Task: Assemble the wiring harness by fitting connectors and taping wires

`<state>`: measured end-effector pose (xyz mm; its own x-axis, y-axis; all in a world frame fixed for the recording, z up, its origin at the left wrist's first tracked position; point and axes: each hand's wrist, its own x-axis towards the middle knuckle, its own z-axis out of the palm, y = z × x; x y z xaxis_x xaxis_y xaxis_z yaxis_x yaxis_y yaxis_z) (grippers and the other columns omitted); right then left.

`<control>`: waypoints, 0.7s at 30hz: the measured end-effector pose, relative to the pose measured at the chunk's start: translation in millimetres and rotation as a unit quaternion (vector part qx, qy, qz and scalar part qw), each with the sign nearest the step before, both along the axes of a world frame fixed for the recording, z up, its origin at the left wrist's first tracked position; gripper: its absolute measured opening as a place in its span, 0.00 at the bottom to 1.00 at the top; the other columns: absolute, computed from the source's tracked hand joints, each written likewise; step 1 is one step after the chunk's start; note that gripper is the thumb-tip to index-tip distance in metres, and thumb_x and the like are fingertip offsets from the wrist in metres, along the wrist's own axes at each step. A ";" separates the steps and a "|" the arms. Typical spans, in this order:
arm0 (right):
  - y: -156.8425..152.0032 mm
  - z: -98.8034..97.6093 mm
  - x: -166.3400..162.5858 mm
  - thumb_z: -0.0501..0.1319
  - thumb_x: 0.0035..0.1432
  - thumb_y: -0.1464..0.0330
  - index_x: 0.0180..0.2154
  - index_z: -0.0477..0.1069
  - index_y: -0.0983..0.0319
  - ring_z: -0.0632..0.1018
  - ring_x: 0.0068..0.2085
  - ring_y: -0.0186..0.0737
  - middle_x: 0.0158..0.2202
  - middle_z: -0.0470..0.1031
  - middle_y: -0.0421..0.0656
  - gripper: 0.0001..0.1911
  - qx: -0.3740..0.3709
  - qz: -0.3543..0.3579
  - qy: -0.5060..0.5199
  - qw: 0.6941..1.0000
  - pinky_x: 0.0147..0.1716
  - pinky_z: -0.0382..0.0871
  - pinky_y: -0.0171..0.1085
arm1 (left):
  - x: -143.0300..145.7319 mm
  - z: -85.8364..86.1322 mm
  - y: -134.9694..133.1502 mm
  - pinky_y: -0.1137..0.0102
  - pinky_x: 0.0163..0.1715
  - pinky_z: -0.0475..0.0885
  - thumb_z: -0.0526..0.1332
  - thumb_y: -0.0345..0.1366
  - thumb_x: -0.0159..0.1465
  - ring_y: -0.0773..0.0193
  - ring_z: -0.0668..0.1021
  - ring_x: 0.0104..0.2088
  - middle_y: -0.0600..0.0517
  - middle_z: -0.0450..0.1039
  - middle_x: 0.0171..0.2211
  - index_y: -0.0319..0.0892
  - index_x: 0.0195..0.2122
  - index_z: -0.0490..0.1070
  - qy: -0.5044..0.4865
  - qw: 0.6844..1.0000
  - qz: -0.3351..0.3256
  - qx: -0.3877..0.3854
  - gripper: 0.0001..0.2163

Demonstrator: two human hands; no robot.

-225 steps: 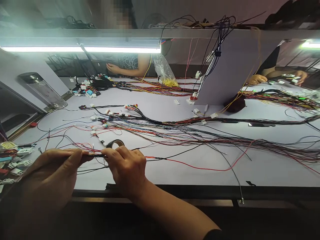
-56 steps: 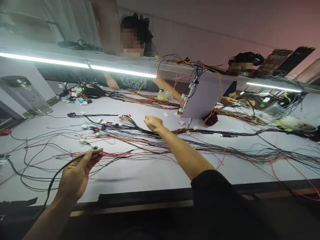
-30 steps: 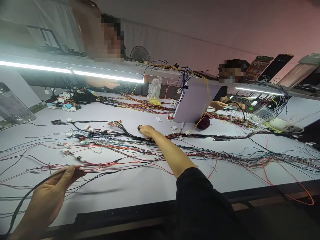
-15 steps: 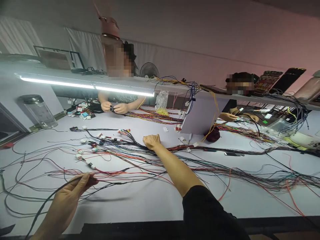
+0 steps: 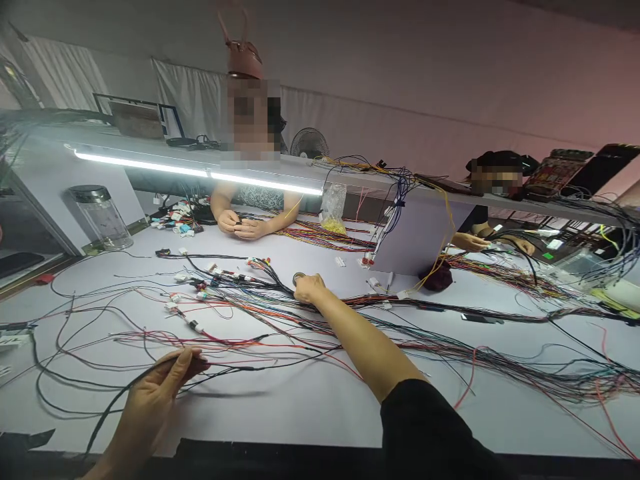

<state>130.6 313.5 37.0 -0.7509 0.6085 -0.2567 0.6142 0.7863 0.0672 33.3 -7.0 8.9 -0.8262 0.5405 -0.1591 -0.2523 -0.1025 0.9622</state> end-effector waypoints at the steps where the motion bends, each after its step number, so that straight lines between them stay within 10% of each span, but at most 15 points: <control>1: 0.2 0.3 0.0 0.59 0.65 0.62 0.52 0.67 0.64 0.75 0.47 0.42 0.51 0.71 0.47 0.17 -0.003 -0.002 0.008 1.000 0.46 0.73 0.47 | 0.9 -3.6 -0.9 0.63 0.40 0.78 0.73 0.50 0.46 0.57 0.81 0.31 0.48 0.79 0.30 0.40 0.32 0.78 0.001 1.000 -0.002 0.005 0.19; 9: -19.7 17.2 15.7 0.52 0.64 0.71 0.52 0.69 0.61 0.77 0.48 0.45 0.53 0.70 0.51 0.15 0.060 -0.047 0.179 0.981 0.46 0.68 0.41 | -3.3 -23.8 -3.6 0.64 0.37 0.78 0.71 0.49 0.50 0.57 0.80 0.30 0.48 0.78 0.28 0.39 0.33 0.78 0.011 1.000 -0.005 0.019 0.18; 13: -79.5 12.4 20.1 0.48 0.69 0.63 0.52 0.68 0.59 0.73 0.52 0.38 0.52 0.73 0.45 0.16 0.029 0.037 0.270 0.962 0.52 0.63 0.37 | -2.1 -21.9 0.6 0.66 0.35 0.76 0.70 0.47 0.52 0.62 0.79 0.29 0.50 0.78 0.29 0.40 0.33 0.77 0.017 0.999 0.014 0.046 0.15; 16: -139.0 2.0 17.1 0.54 0.67 0.60 0.46 0.72 0.60 0.76 0.48 0.37 0.47 0.78 0.44 0.14 -0.079 0.189 0.403 0.892 0.50 0.62 0.36 | -0.4 -19.3 2.1 0.66 0.36 0.76 0.69 0.46 0.54 0.63 0.78 0.30 0.51 0.78 0.32 0.41 0.33 0.77 0.019 0.998 0.016 0.053 0.14; 21: -202.6 -12.2 -0.2 0.55 0.66 0.56 0.42 0.73 0.58 0.77 0.43 0.35 0.41 0.79 0.40 0.15 -0.100 0.190 0.404 0.889 0.44 0.58 0.37 | 1.4 -13.9 -0.4 0.63 0.38 0.75 0.68 0.48 0.54 0.59 0.78 0.32 0.49 0.77 0.33 0.42 0.33 0.76 0.064 0.997 0.027 0.027 0.15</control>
<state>130.5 110.9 24.8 -0.8813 0.2742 0.3850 0.0866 0.8944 -0.4387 34.7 -7.4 -4.9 -0.8664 0.4988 -0.0227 -0.1203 -0.1645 0.9790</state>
